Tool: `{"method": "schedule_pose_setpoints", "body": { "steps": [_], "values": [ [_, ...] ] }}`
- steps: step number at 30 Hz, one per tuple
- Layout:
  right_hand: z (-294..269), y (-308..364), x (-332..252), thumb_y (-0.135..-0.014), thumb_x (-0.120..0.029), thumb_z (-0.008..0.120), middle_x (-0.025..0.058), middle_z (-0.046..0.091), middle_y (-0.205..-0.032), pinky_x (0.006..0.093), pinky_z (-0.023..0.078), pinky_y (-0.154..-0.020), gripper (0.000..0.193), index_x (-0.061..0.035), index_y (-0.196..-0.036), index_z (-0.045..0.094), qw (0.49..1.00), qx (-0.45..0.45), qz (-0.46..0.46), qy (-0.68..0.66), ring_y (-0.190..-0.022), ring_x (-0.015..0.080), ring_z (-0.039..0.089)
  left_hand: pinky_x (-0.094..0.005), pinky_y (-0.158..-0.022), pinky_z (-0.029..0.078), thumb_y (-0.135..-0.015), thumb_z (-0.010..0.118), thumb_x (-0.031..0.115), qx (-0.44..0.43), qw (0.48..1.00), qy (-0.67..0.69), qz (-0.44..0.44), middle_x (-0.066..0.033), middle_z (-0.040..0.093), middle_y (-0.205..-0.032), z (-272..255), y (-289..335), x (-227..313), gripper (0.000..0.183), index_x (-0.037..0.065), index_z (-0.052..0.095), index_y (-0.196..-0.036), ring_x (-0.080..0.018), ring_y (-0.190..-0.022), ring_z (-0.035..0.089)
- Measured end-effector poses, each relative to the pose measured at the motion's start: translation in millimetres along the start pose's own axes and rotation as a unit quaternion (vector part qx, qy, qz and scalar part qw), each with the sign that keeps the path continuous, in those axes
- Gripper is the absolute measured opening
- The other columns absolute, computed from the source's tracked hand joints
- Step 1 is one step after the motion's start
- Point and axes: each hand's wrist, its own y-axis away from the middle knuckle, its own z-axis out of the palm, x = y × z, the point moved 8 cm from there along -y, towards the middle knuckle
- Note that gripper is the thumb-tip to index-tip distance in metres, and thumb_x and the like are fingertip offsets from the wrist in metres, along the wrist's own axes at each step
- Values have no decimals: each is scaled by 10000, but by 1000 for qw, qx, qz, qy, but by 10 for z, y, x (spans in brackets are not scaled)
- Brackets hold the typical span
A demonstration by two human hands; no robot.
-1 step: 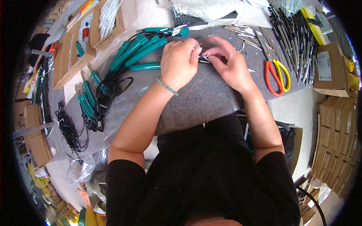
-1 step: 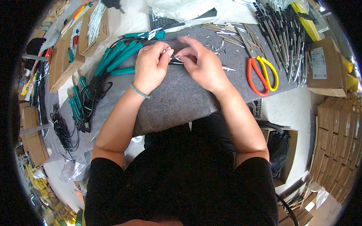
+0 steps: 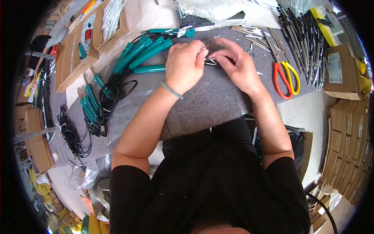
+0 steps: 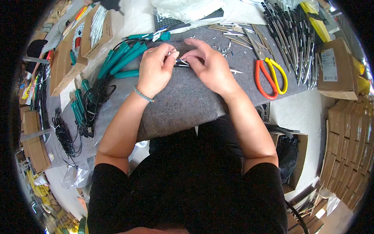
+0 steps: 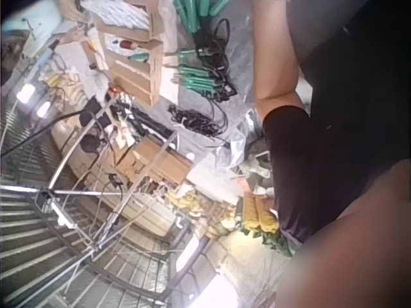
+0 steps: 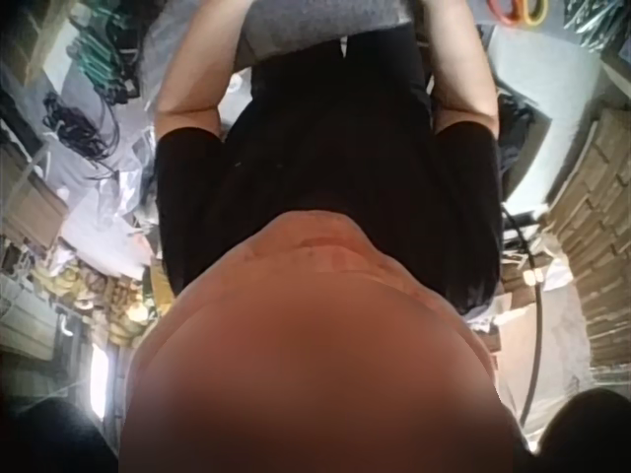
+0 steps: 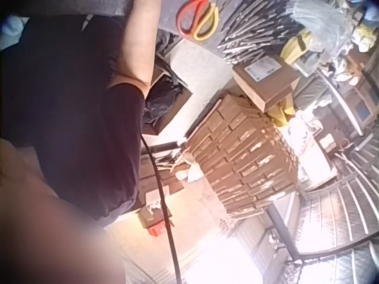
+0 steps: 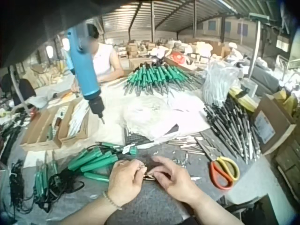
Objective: Assembling small electronic components by trimming wires with scissors and soldering them to connectors.
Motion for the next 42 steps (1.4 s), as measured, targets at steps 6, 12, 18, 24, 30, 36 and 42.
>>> {"method": "schedule_pose_setpoints", "body": {
  "steps": [6,12,18,24,30,36,42],
  "values": [
    [59,-36,109,-850,-80,657,93,680,-908,256,500,-751,386,-5,-1203,517,992,-46,56,-104,-851,122,635,-377,-584,462,-820,642,87,-13,999,30,-2,-121,628,-690,3,21,2,91,12,591,-819,-281,-631,616],
    [97,5,-67,-752,-105,724,53,644,-794,323,508,-678,474,-75,-1188,539,996,16,-49,75,-747,218,646,-366,-577,460,-820,642,82,7,999,36,23,-127,625,-695,-2,19,16,91,7,591,-823,-278,-611,603],
    [144,18,-201,-731,-94,684,63,648,-802,386,499,-687,527,-107,-1231,517,980,41,-98,165,-732,270,636,-358,-575,460,-809,639,51,1,999,47,21,-124,621,-705,-17,17,38,66,5,594,-820,-276,-626,600],
    [205,19,-245,-752,-117,651,76,671,-872,386,498,-722,534,-104,-1263,495,949,42,-127,287,-782,291,642,-345,-565,456,-806,635,35,-7,996,86,21,-121,616,-703,1,22,23,54,4,591,-816,-257,-621,595],
    [129,-25,-37,-759,-69,648,113,660,-902,400,499,-754,508,-66,-1246,505,999,-38,1,34,-799,303,632,-339,-549,452,-806,641,40,6,996,88,13,-123,620,-699,-35,26,37,64,1,590,-809,-247,-617,602],
    [95,94,-395,-770,-44,634,106,641,-836,391,498,-816,389,-59,-1148,545,943,60,-232,231,-800,308,618,-298,-541,446,-829,630,45,-49,998,24,-36,-103,620,-700,54,31,-13,61,-2,592,-841,-203,-589,594],
    [33,98,-303,-748,-44,647,63,638,-841,398,469,-884,202,-74,-942,601,966,54,-172,188,-836,272,624,-247,-584,472,-898,585,85,-100,970,153,-163,-36,608,-726,207,118,-268,110,-21,594,-930,-81,-636,576]
  ]
}}
